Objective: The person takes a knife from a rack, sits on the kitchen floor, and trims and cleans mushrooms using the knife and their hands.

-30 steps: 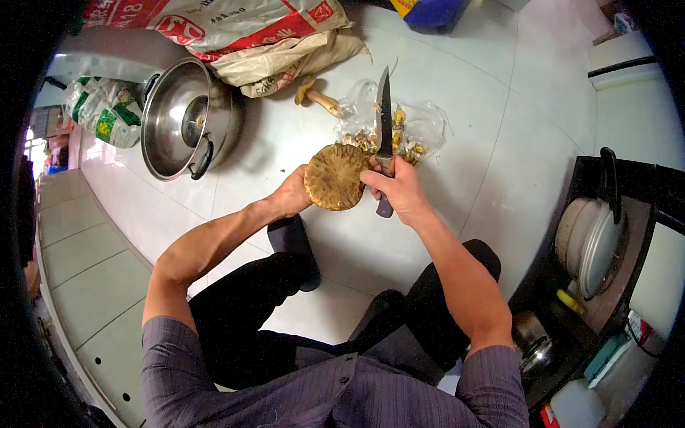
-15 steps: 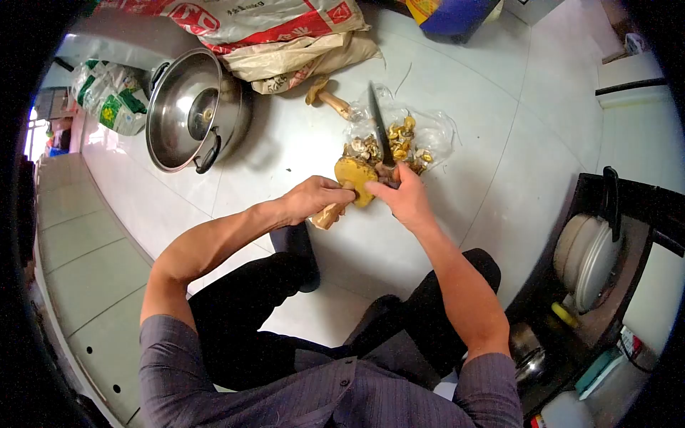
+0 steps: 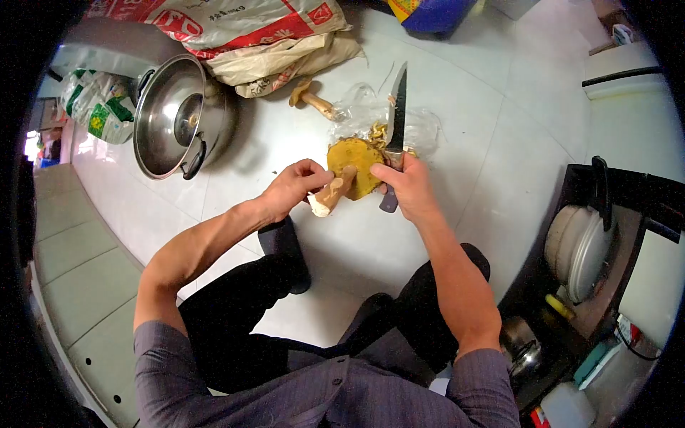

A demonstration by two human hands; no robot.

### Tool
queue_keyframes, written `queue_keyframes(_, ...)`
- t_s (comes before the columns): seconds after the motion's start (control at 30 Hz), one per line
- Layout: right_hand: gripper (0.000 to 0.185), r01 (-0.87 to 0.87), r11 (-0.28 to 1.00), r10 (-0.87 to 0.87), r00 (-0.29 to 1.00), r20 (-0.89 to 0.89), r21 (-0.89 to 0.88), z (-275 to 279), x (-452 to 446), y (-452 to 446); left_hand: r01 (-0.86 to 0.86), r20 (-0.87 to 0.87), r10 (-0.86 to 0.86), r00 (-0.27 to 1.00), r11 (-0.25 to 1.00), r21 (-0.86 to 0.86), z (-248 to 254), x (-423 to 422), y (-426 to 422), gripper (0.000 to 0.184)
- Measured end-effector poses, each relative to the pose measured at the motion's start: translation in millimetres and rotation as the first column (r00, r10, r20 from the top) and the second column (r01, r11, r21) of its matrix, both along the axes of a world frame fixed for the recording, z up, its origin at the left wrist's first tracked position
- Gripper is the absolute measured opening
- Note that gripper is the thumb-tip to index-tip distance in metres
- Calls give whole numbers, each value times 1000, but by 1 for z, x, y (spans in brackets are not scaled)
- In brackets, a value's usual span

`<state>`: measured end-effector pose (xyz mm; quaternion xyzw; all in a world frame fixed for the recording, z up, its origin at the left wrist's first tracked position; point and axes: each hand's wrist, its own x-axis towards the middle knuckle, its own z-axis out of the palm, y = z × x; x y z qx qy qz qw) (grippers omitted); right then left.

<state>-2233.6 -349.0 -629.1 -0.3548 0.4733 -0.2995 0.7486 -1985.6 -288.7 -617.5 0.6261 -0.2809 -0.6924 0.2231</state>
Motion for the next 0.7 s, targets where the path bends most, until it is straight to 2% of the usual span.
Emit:
queue_keyframes(0.03,22,2,1000,-2,1000,-4,0,-1,-1,1,2,-4,-2,1000,1000,0,-2,-4,1,36)
queue_keyframes(0.1,22,-32,999,32,999,-16,-6,-4,2,2,-143,-71,135,988,983,-116,0,-8,2,49)
queue_keyframes(0.13,22,-30,1000,30,999,-18,1,-5,2,5,-141,-72,133,988,984,-108,1,-8,3,49)
queue_keyframes(0.2,21,-63,998,63,997,-40,19,-2,6,6,-98,-371,79,925,995,-34,5,-2,-3,55)
queue_keyframes(0.27,20,-75,997,76,997,-15,18,5,9,7,-63,-399,44,916,997,-33,-5,3,-4,57)
queue_keyframes(0.33,20,-85,996,85,996,6,21,4,7,8,-94,-498,89,863,995,14,-3,3,-3,53)
queue_keyframes(0.53,20,-120,993,120,993,16,16,-3,5,7,-112,-584,129,801,992,65,-9,7,-2,50)
queue_keyframes(0.7,18,-147,989,147,989,-3,-24,-6,6,6,-118,-588,135,798,991,67,-14,8,-1,48)
